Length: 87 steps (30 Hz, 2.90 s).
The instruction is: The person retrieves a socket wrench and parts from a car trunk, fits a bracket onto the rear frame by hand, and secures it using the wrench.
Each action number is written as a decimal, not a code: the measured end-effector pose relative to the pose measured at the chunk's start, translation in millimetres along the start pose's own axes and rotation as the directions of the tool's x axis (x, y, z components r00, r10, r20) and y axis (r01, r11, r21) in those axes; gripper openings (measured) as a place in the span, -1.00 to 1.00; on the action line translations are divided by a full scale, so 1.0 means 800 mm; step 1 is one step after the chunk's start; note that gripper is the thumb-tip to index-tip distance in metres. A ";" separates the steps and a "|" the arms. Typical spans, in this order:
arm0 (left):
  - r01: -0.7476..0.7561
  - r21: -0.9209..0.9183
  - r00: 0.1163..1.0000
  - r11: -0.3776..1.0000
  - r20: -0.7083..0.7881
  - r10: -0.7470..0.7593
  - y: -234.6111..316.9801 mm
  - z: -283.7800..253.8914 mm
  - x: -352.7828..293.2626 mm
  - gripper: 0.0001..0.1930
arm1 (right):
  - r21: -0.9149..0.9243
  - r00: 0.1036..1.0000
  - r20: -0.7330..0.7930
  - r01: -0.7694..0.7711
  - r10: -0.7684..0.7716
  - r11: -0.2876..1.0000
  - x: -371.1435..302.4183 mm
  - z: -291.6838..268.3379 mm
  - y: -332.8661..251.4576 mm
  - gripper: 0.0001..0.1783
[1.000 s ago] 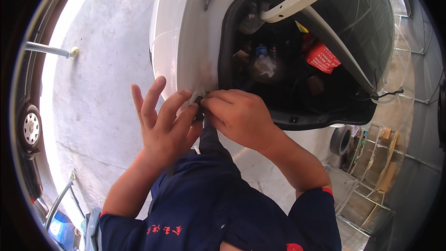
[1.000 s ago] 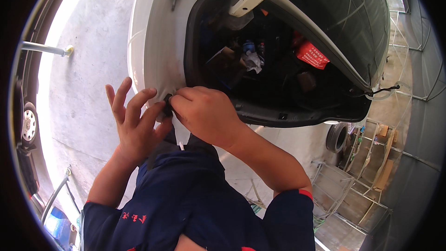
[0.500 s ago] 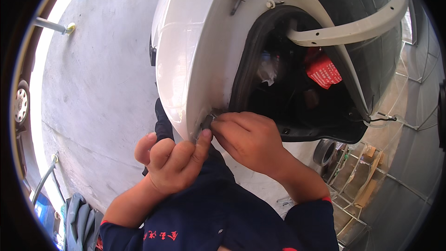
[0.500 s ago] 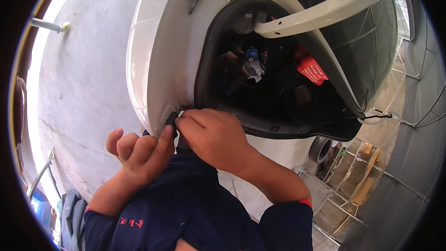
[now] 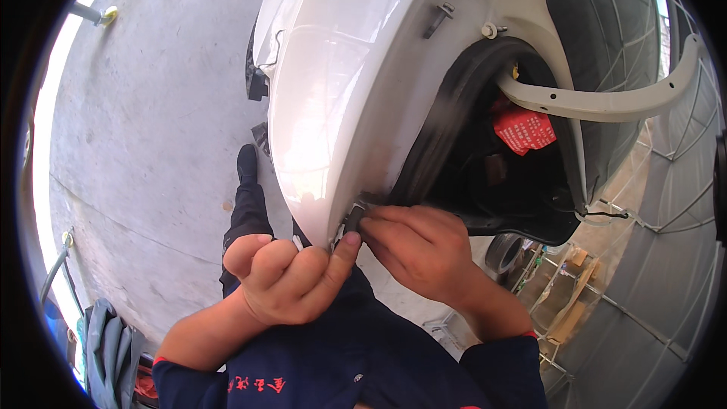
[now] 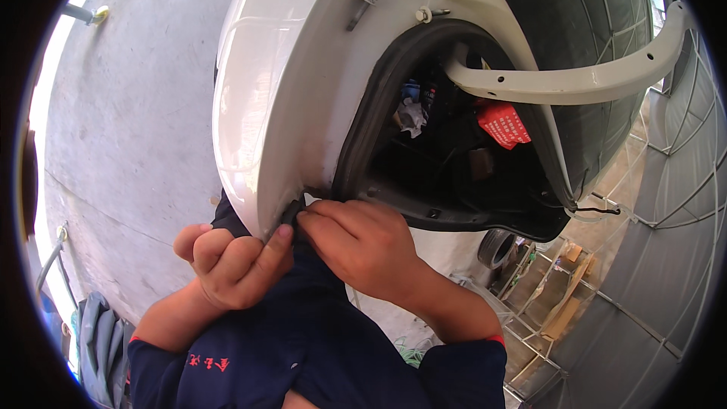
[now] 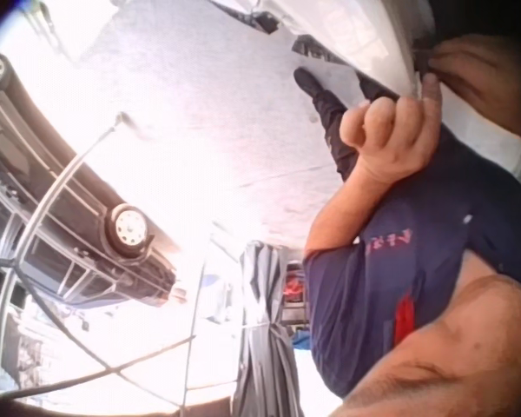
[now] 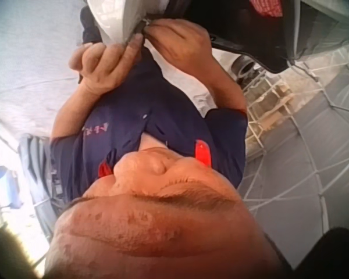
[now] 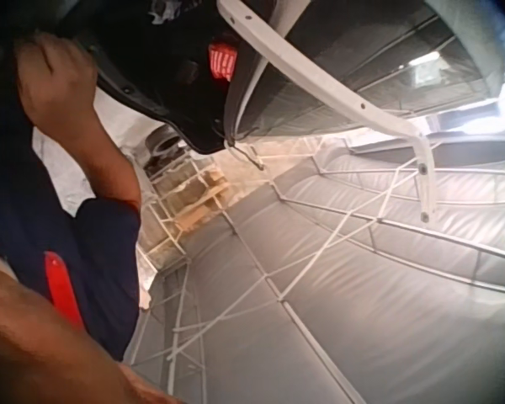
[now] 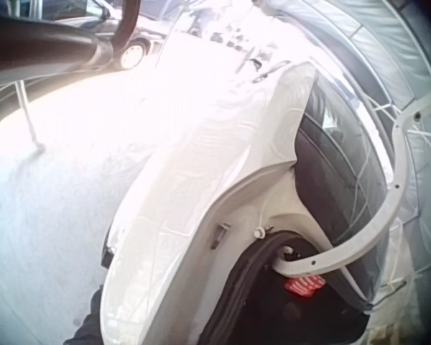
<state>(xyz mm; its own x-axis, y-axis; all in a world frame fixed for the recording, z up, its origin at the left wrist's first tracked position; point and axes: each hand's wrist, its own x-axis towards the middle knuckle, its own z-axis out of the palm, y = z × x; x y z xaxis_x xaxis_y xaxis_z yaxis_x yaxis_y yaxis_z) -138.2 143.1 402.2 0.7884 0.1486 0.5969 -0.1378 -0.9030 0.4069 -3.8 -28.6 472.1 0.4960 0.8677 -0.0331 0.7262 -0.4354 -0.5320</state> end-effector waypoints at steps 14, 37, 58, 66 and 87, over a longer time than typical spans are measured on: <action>0.054 0.011 0.999 0.998 -0.002 -0.054 0.000 0.002 0.003 -0.74 | -0.040 0.999 0.031 -0.038 0.039 0.998 0.009 -0.005 -0.013 -0.67; 0.052 -0.030 0.998 0.998 -0.021 -0.053 -0.006 -0.005 0.013 -0.69 | -0.223 0.976 0.174 -0.089 0.130 0.971 0.020 -0.010 -0.029 -0.82; 0.015 -0.006 0.999 1.000 0.037 -0.014 0.004 -0.011 0.018 -0.60 | 0.132 0.832 0.382 -0.480 0.403 0.867 0.021 -0.021 -0.034 -0.67; 0.013 -0.007 0.999 1.000 0.048 -0.013 0.008 -0.014 0.020 -0.62 | 0.177 0.825 0.333 -0.530 0.457 0.829 0.016 -0.004 -0.035 -0.62; -0.030 -0.017 0.996 0.999 0.088 0.031 0.002 -0.020 0.028 -0.62 | 0.184 0.852 0.180 -0.521 0.492 0.834 0.000 -0.006 -0.043 -0.72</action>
<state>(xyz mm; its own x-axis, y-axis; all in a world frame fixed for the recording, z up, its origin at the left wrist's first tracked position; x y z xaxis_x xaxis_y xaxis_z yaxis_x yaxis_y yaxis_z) -130.8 151.2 427.3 0.8333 0.0843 0.5463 -0.1713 -0.9003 0.4002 -26.5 -14.7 494.4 0.6940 0.5679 -0.4426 0.2593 -0.7706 -0.5822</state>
